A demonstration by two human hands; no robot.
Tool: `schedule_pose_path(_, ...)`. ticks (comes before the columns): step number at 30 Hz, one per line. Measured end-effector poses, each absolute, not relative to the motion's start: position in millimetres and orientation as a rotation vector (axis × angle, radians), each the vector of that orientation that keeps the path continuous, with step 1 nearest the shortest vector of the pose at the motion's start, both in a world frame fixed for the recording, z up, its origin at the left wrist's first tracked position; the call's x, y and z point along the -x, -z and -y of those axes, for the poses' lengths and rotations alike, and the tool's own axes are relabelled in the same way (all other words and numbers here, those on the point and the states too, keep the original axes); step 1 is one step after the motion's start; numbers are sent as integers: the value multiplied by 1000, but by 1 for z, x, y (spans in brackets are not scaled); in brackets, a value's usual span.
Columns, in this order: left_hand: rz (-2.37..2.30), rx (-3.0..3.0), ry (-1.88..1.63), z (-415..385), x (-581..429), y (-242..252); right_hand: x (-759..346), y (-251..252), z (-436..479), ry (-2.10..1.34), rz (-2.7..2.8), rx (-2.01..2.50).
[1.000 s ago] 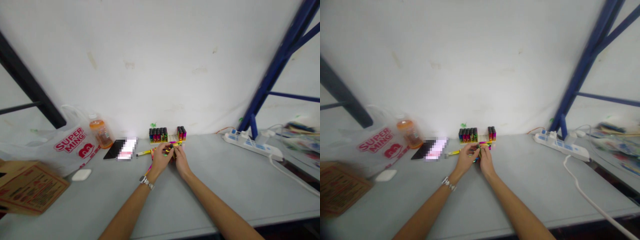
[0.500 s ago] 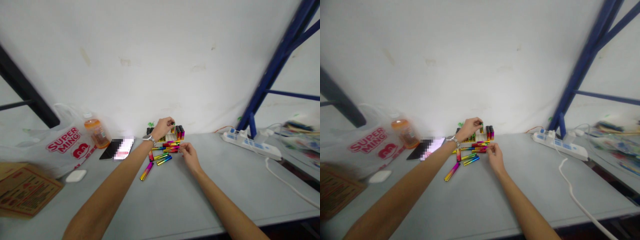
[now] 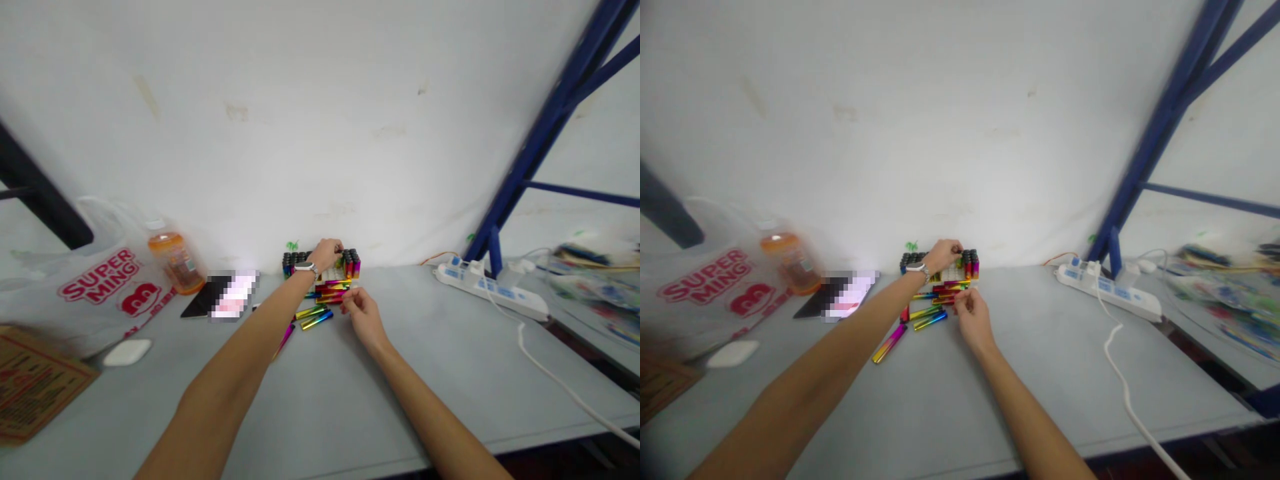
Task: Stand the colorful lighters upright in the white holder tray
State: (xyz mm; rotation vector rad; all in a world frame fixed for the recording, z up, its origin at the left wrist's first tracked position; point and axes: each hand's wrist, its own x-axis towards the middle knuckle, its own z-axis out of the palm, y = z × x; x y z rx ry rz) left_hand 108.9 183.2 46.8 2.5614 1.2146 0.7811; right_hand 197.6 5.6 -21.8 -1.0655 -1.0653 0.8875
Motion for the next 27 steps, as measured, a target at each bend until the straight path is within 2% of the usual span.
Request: schedule_pose_path(27, -1243, -3108, -525, -158, -101, -49, -199, 30, -9, -848, 1146, 1121)
